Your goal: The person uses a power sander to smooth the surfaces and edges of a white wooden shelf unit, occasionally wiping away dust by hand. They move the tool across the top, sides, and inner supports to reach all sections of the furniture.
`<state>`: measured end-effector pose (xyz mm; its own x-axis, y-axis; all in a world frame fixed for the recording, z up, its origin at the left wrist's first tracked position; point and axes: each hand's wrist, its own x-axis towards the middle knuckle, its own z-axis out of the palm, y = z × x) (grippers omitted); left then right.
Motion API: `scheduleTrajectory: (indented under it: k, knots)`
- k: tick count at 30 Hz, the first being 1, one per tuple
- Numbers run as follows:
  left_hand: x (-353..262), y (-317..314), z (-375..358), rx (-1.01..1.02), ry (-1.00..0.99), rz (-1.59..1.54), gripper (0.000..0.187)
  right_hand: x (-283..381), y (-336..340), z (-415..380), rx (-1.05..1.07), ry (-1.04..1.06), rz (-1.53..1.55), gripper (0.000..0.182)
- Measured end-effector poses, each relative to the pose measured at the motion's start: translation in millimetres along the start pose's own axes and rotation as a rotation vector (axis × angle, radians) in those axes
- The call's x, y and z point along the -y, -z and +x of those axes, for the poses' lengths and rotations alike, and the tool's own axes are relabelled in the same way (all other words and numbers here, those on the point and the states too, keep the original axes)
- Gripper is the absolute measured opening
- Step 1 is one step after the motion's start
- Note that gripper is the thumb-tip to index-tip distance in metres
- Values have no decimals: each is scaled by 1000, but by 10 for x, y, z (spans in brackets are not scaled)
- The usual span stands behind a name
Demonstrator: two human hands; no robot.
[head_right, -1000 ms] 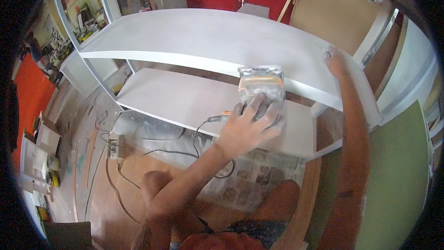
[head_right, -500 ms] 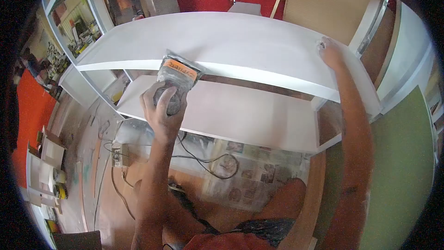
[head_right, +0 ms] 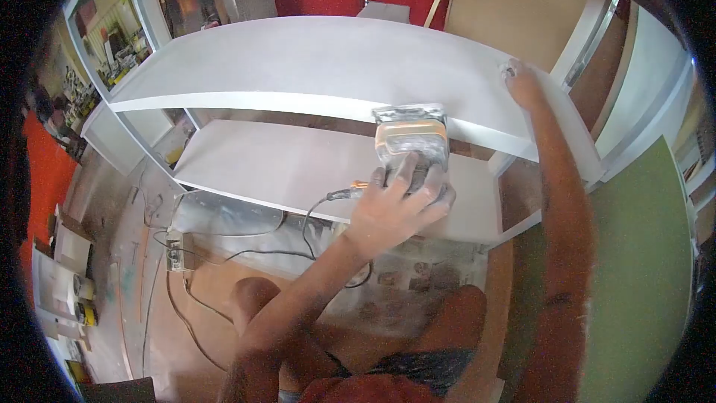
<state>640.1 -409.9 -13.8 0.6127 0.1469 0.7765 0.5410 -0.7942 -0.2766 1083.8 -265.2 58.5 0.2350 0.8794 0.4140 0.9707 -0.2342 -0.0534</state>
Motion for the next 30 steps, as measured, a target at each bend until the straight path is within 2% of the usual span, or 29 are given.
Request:
scheduleTrajectory:
  k: [4, 6, 10, 14, 15, 17, 18, 21, 25, 27, 28, 30]
  knots:
    - [71, 39, -11, -24, -1, 31, 32, -22, -7, -15, -45, 45, 26, 56]
    - [238, 145, -126, -20, 66, 42, 32, -34, -25, -65, -85, 53, 74, 51]
    - [703, 375, -338, -13, 160, 53, 28, -46, -18, -93, -91, 70, 50, 51]
    - [1112, 517, -458, -233, 308, -18, 42, -6, -14, -56, -53, 65, 6, 53]
    - [1188, 541, -497, -232, 305, -18, 42, 4, -13, -60, -55, 50, 6, 54]
    - [1315, 570, -577, -313, 515, 19, 47, 21, -24, -60, -58, 46, -13, 56]
    - [1371, 585, -601, -314, 514, 19, 47, 22, -35, -50, -61, 43, -33, 58]
    - [1435, 604, -641, -382, 681, 45, 51, 52, -71, 9, -33, 43, -73, 58]
    - [1285, 549, -543, -379, 624, 49, 45, 136, -51, 36, -21, 22, -141, 57]
    - [1115, 450, -462, -331, 458, 16, 42, 194, -32, 19, 12, -10, -106, 56]
    - [1030, 423, -389, -330, 452, 14, 42, 172, -49, 32, 10, -17, -103, 56]
    - [811, 381, -246, -248, 233, 0, 40, 156, -99, 36, -36, 0, -53, 54]
